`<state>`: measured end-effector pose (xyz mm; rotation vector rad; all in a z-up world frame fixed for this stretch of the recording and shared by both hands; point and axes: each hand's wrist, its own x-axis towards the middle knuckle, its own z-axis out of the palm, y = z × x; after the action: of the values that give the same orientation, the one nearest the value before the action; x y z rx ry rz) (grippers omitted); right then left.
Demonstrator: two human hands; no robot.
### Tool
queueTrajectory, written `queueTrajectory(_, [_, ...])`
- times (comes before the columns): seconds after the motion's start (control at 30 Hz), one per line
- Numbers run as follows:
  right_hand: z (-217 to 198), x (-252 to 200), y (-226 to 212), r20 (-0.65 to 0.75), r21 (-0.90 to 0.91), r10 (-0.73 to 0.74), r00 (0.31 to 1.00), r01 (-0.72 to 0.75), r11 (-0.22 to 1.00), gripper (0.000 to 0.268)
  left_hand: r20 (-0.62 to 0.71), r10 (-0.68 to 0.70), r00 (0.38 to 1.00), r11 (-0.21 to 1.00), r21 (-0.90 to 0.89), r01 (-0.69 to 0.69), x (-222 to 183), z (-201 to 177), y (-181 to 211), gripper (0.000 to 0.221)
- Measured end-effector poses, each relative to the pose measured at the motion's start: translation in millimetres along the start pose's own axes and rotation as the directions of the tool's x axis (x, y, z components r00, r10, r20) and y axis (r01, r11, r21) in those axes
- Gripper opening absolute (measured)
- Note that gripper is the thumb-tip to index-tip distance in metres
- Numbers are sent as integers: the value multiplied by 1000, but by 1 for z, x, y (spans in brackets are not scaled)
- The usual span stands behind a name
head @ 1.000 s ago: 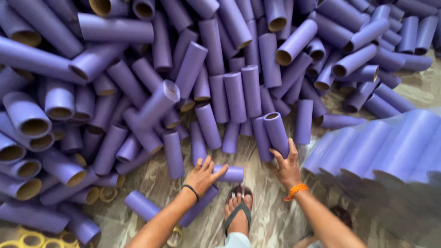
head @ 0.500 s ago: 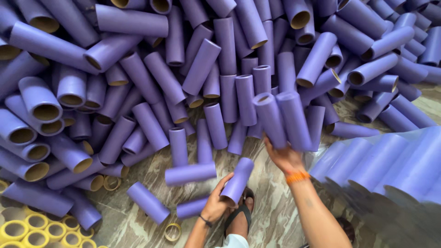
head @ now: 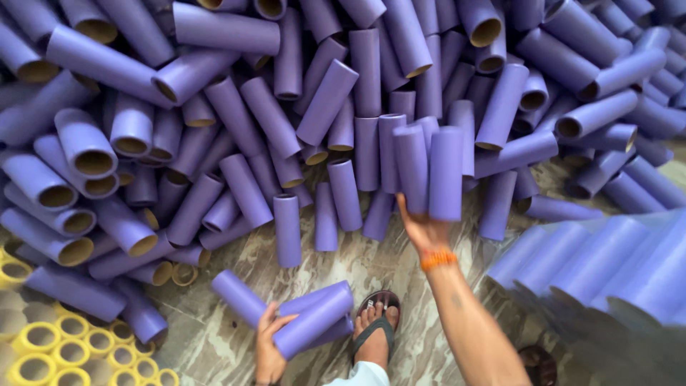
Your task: The person picks up purple cardboard tubes from a pile on the floor and stacks them neatly into a clear plastic bag.
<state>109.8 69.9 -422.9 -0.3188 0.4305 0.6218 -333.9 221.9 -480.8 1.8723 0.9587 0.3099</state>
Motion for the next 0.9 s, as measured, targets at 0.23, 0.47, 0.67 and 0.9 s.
queueTrajectory(0.23, [-9,2,-18,-147,16,-15,989,18,1000,32,33,-513,858,794,-362,489,27,74,-2,29])
queueTrajectory(0.47, [-43,-30,-1,-67,180,66,996,-53,982,30,-56,-547,835,748,-480,458,8,101,11,33])
queueTrajectory(0.67, [-23,6,-10,-102,-3,22,994,-23,1000,28,296,-420,858,74,-931,358,39,79,31,34])
queueTrajectory(0.9, [-92,-95,87,-111,-533,-433,895,314,786,28,517,-331,790,-424,-829,365,140,157,34,35])
